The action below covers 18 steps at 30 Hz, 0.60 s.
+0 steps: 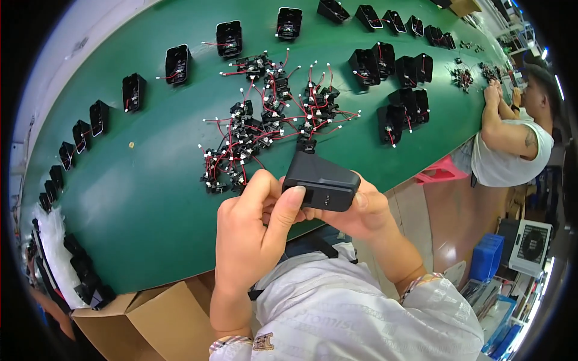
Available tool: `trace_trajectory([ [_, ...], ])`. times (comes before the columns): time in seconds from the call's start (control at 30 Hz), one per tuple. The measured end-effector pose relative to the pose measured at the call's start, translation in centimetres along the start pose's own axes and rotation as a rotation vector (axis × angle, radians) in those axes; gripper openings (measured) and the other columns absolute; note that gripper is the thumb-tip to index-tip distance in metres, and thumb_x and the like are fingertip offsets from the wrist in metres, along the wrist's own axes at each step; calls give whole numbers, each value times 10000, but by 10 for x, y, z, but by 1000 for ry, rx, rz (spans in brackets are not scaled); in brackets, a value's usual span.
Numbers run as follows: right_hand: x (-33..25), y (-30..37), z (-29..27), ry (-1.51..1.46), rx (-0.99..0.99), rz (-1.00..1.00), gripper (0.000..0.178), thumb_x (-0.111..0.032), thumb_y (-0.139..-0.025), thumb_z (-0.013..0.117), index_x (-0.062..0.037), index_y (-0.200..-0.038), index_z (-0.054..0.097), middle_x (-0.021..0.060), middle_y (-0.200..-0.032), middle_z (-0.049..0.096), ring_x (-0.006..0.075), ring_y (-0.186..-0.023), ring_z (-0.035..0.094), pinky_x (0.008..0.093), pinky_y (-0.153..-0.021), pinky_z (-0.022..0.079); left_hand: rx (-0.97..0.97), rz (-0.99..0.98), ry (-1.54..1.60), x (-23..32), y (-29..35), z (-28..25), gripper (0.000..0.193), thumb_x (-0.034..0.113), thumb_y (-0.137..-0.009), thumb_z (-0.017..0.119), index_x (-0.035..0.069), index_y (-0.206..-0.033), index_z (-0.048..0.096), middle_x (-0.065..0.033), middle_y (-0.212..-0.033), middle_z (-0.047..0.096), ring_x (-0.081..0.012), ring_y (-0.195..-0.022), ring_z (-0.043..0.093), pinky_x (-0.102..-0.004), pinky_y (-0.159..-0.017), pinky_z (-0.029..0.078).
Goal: The person inserts wired electronic components into black plastic housings by hand on a production line.
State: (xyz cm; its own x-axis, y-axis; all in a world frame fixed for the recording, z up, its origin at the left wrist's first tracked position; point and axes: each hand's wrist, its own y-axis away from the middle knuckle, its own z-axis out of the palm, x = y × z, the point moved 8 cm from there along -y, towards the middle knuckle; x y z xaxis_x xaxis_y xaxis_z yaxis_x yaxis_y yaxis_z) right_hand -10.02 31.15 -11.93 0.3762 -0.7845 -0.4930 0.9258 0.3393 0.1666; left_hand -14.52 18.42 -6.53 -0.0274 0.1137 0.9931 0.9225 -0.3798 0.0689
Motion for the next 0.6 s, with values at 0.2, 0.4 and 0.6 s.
trace_trajectory([
  [0.2, -29, 27, -7, 202, 14, -203, 349, -159, -726, 808, 13, -994, 665, 220, -1264, 576, 280, -1148, 566, 405, -981, 415, 27, 215, -256, 19, -2, -8, 169, 95, -775, 751, -5, -754, 617, -88, -664, 645, -146, -568, 597, -266, -538, 466],
  [0.4, -252, 125, -28, 1412, 561, -936, 301, -95, -678, 811, -8, -950, 717, 199, -1385, 507, 215, -1044, 543, 352, -947, 415, 873, -37, -663, -43, 117, -273, 299, 230, -958, 553, -20, -1120, 582, -177, -1079, 633, -252, -1017, 609, -334, -884, 476],
  [0.6, -310, 127, -139, 1811, 669, -668, 287, -78, -707, 789, -23, -980, 721, 101, -1384, 526, 193, -1067, 555, 345, -969, 444, 812, -99, -1503, -14, 160, -318, 534, 482, -876, 654, 0, -1105, 648, -238, -1069, 652, -403, -1014, 600, -479, -938, 457],
])
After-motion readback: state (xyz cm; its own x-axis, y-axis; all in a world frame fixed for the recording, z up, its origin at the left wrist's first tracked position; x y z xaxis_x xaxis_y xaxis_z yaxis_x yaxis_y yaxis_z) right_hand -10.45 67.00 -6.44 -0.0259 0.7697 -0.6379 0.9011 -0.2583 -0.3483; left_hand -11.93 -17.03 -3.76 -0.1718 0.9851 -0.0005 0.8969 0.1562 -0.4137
